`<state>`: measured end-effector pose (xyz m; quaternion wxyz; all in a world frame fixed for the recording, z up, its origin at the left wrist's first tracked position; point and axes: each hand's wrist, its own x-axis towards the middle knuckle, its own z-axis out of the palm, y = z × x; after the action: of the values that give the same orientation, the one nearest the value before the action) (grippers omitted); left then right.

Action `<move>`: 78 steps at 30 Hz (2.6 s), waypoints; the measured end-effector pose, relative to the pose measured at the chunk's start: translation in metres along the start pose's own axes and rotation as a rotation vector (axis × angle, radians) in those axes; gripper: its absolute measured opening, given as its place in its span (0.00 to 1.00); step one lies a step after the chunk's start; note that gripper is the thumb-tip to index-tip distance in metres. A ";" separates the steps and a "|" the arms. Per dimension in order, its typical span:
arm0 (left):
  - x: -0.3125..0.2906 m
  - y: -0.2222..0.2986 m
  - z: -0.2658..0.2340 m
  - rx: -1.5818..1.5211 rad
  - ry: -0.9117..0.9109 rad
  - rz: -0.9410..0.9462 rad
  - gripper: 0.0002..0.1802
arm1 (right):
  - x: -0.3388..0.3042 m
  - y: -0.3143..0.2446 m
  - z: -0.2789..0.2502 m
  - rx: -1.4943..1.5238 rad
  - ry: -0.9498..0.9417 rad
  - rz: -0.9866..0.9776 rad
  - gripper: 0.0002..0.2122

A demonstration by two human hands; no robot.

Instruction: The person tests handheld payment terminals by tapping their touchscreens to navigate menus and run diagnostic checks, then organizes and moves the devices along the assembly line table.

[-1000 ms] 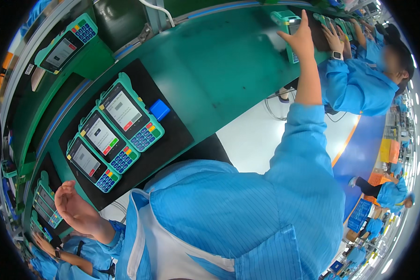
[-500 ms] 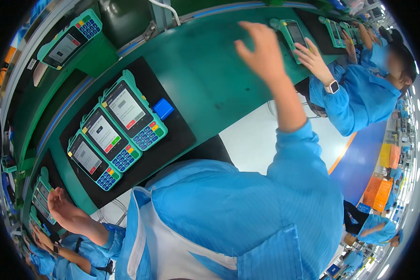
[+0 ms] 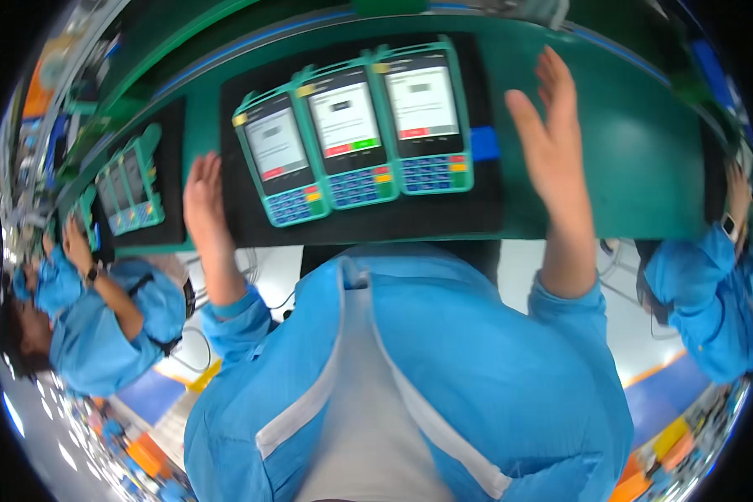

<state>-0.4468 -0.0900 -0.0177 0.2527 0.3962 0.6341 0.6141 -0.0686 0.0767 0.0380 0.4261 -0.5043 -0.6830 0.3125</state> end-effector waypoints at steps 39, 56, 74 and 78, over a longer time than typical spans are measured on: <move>-0.046 0.204 -0.023 -0.090 -0.194 1.135 0.19 | -0.059 -0.091 0.106 -0.323 -0.421 -0.702 0.19; -0.035 0.194 -0.027 -0.134 -0.200 1.122 0.19 | -0.061 -0.070 0.066 -0.439 -0.195 -0.706 0.18; -0.038 0.196 -0.035 -0.134 -0.208 1.081 0.20 | -0.045 -0.079 0.074 -0.620 -0.203 -0.647 0.23; -0.042 0.196 -0.042 -0.145 -0.195 1.080 0.20 | -0.041 -0.090 0.101 -0.587 -0.251 -0.652 0.23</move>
<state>-0.4196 -0.1622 0.1725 -0.0140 0.7018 0.2707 0.6588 -0.1920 0.0112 0.0597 0.2554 -0.3207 -0.9120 0.0141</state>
